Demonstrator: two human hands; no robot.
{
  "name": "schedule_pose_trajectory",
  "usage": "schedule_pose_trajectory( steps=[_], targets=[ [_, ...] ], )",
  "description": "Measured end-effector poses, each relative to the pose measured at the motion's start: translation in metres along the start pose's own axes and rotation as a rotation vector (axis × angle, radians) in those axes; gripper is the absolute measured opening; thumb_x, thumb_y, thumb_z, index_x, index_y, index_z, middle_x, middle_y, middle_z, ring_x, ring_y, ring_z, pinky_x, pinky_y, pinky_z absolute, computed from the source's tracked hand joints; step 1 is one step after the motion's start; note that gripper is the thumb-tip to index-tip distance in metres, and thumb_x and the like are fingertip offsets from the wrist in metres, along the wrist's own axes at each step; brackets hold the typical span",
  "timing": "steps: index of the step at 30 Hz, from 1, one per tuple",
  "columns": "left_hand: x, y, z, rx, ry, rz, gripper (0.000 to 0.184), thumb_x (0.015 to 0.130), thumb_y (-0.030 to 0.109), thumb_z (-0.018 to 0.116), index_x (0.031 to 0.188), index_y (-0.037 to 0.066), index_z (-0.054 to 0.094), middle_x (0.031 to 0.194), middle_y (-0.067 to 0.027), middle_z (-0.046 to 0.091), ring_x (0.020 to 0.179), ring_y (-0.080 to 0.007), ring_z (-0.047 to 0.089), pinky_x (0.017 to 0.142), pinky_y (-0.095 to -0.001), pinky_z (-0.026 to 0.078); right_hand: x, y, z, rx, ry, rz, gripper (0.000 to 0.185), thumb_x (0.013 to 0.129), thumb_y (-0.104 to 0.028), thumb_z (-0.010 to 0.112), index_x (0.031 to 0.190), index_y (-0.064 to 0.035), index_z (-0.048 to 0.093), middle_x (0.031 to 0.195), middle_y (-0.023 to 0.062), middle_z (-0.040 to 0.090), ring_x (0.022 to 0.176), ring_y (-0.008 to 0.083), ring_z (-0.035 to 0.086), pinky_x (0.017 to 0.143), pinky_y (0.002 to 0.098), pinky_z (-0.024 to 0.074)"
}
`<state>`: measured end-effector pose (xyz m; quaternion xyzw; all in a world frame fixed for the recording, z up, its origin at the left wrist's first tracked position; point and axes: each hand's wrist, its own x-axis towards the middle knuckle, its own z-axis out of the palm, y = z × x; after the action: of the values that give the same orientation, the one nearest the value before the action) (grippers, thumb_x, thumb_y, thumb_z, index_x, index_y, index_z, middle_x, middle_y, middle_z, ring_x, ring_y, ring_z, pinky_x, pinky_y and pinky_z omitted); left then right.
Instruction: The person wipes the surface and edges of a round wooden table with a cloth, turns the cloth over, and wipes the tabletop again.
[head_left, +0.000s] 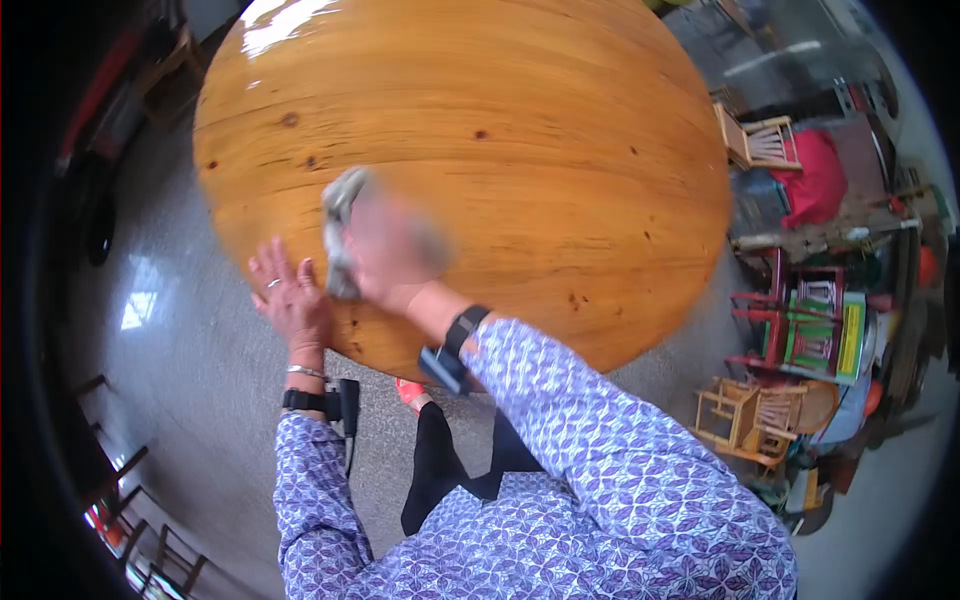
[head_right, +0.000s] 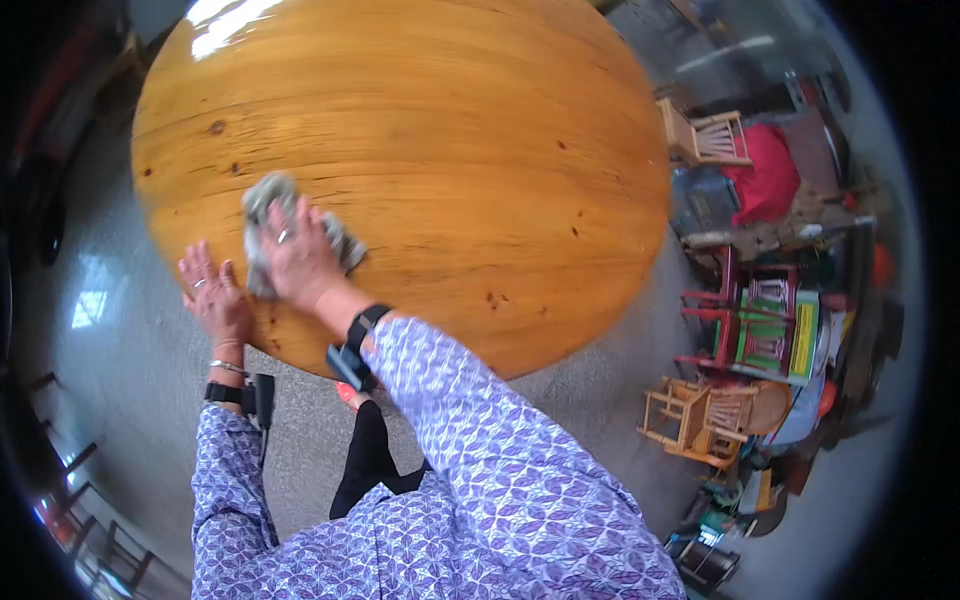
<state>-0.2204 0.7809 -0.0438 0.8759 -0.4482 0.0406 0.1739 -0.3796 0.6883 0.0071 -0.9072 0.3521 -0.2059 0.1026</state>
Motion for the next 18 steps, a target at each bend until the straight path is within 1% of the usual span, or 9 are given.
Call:
schedule_pose_trajectory(
  steps=[1,2,4,7,8,11,14,17,18],
  targets=[
    [-0.001,-0.002,0.005,-0.021,0.049,0.011,0.061,0.098,0.047,0.043,0.152,0.023,0.028,0.159,-0.0062,0.025,0.147,-0.0322,0.019,0.108,-0.0659,0.019,-0.024,-0.007,-0.008,-0.017,-0.024,-0.025,0.044,0.082,-0.029,0.061,0.122,-0.0118,0.065,0.145,0.0181,0.041,0.131,0.0500,0.035,0.108,0.0570,0.0307],
    [-0.002,0.000,0.004,0.015,0.054,-0.011,0.063,0.098,0.047,0.043,0.152,0.021,0.027,0.159,-0.0088,0.024,0.147,-0.0332,0.019,0.109,-0.0636,0.020,-0.050,-0.009,-0.016,0.059,-0.038,-0.026,0.038,0.086,-0.024,0.054,0.120,-0.0118,0.066,0.145,0.0166,0.043,0.133,0.0485,0.033,0.109,0.0579,0.0289],
    [-0.007,0.003,-0.008,0.104,0.070,-0.063,0.066,0.098,0.047,0.045,0.153,0.016,0.025,0.159,-0.0140,0.022,0.146,-0.0352,0.020,0.111,-0.0590,0.022,-0.098,0.011,-0.033,-0.007,-0.018,-0.020,0.040,0.085,-0.027,0.055,0.121,-0.0130,0.065,0.144,0.0166,0.044,0.132,0.0471,0.035,0.109,0.0564,0.0305],
    [-0.037,-0.001,0.001,-0.212,0.167,-0.115,0.071,0.098,0.043,0.050,0.152,0.007,0.021,0.156,-0.0230,0.021,0.145,-0.0377,0.020,0.114,-0.0491,0.024,-0.155,0.081,-0.081,-0.141,-0.053,0.140,0.045,0.083,-0.031,0.058,0.124,-0.0133,0.064,0.139,0.0169,0.047,0.127,0.0460,0.041,0.104,0.0551,0.0362],
    [-0.049,0.015,-0.006,-0.306,0.145,-0.212,0.073,0.098,0.036,0.055,0.150,0.000,0.019,0.152,-0.0257,0.027,0.140,-0.0365,0.030,0.112,-0.0416,0.031,-0.169,0.110,-0.097,-0.211,-0.018,0.225,0.047,0.082,-0.034,0.060,0.125,-0.0131,0.063,0.138,0.0169,0.047,0.126,0.0456,0.041,0.103,0.0548,0.0380],
    [-0.089,0.085,-0.036,-1.073,0.119,-0.568,0.071,0.098,0.037,0.055,0.146,-0.003,0.019,0.145,-0.0210,0.038,0.130,-0.0329,0.044,0.107,-0.0416,0.040,-0.212,0.196,-0.141,-0.332,0.016,0.470,0.056,0.082,-0.042,0.064,0.128,-0.0122,0.060,0.138,0.0175,0.046,0.126,0.0459,0.041,0.101,0.0544,0.0401],
    [-0.128,0.105,-0.026,-1.191,0.108,-0.620,0.064,0.100,0.037,0.052,0.141,-0.002,0.023,0.139,-0.0175,0.043,0.118,-0.0285,0.053,0.097,-0.0398,0.049,-0.249,0.277,-0.166,-0.483,0.076,0.534,0.058,0.087,-0.049,0.061,0.132,-0.0122,0.057,0.143,0.0183,0.042,0.128,0.0470,0.039,0.104,0.0559,0.0372],
    [-0.163,0.128,-0.018,-1.336,0.109,-0.920,0.059,0.100,0.040,0.051,0.142,0.001,0.033,0.131,-0.0169,0.052,0.110,-0.0271,0.057,0.094,-0.0400,0.049,-0.264,0.354,-0.197,-0.499,0.088,0.658,0.056,0.091,-0.049,0.056,0.135,-0.0146,0.054,0.148,0.0195,0.037,0.132,0.0481,0.035,0.107,0.0570,0.0331],
    [-0.173,0.130,-0.009,-1.313,0.143,-0.877,0.058,0.100,0.041,0.051,0.140,0.000,0.035,0.129,-0.0168,0.054,0.108,-0.0270,0.058,0.092,-0.0399,0.050,-0.263,0.379,-0.206,-0.454,0.106,0.739,0.055,0.092,-0.049,0.055,0.136,-0.0149,0.054,0.148,0.0204,0.037,0.132,0.0490,0.034,0.107,0.0566,0.0323]
  ],
)
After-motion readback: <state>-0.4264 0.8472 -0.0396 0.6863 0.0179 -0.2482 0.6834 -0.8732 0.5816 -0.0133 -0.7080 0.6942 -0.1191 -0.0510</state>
